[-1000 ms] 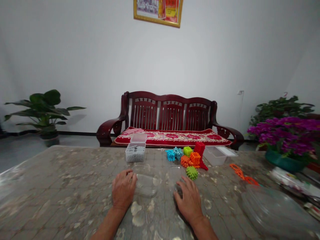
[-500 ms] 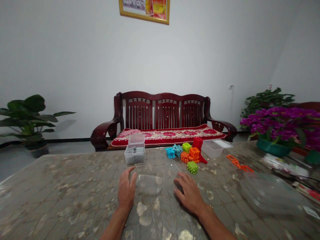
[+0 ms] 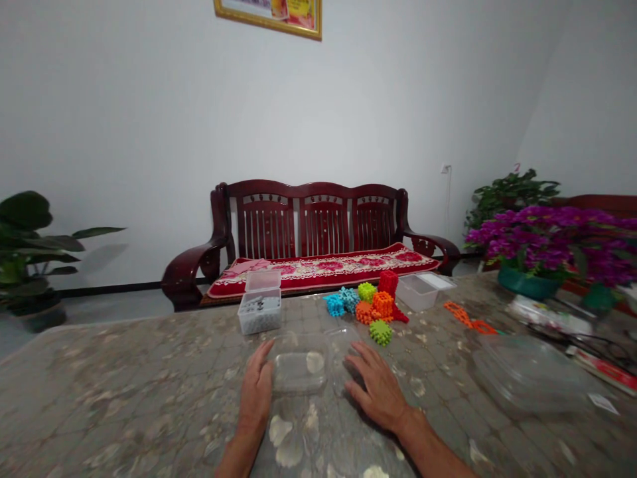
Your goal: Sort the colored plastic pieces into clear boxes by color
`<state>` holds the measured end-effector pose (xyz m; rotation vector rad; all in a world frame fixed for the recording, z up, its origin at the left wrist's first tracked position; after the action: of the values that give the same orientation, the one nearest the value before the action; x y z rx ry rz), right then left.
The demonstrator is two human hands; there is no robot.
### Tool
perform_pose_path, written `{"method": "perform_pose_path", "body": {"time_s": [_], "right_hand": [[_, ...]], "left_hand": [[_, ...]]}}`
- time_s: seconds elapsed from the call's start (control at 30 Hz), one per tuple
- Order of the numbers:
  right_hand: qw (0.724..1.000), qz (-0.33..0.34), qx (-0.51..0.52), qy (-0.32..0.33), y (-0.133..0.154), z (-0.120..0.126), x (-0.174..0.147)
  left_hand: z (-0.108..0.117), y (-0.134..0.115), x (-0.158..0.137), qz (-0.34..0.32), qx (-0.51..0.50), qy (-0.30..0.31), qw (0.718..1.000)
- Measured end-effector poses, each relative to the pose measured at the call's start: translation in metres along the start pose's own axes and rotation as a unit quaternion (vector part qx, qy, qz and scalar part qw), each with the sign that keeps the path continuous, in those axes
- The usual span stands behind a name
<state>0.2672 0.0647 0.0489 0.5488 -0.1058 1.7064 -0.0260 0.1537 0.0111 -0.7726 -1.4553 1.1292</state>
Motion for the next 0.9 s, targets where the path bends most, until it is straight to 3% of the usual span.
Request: {"method": "perform_pose_path", "body": {"time_s": [0.2, 0.27, 0.4, 0.53, 0.7, 0.9], "right_hand": [[0.977, -0.120, -0.013, -0.176, -0.055, 0.030, -0.007], [0.963, -0.175, -0.033, -0.202, -0.080, 0.036, -0.008], [0.948, -0.271, -0.065, -0.151, -0.114, 0.031, -0.005], [0.936, -0.331, -0.094, -0.068, -0.124, 0.019, 0.002], [0.934, -0.332, -0.129, -0.011, -0.126, 0.014, 0.018], [0.934, -0.315, -0.166, 0.005, -0.128, 0.013, 0.029]], "left_hand": [[0.001, -0.003, -0.003, -0.016, 0.021, -0.025, 0.999], [0.000, -0.007, -0.004, -0.020, 0.026, -0.027, 0.999], [-0.001, -0.013, -0.006, -0.015, 0.028, -0.032, 0.999], [-0.001, -0.012, -0.006, -0.001, 0.026, -0.036, 0.999], [0.000, -0.014, -0.004, -0.005, 0.028, -0.039, 0.999], [0.000, -0.014, -0.003, -0.001, 0.034, -0.037, 0.999]]}}
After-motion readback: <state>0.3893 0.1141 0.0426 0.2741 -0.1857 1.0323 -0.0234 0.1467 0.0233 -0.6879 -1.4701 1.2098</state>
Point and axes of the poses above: each hand's wrist, its own x-axis towards the middle knuckle, its own z-axis out of the back of the hand, y = z × x, the point moved 10 cm from there along x, towards the middle knuckle, and after that the axes turned 13 degrees about -x, right-handed, at the moved point
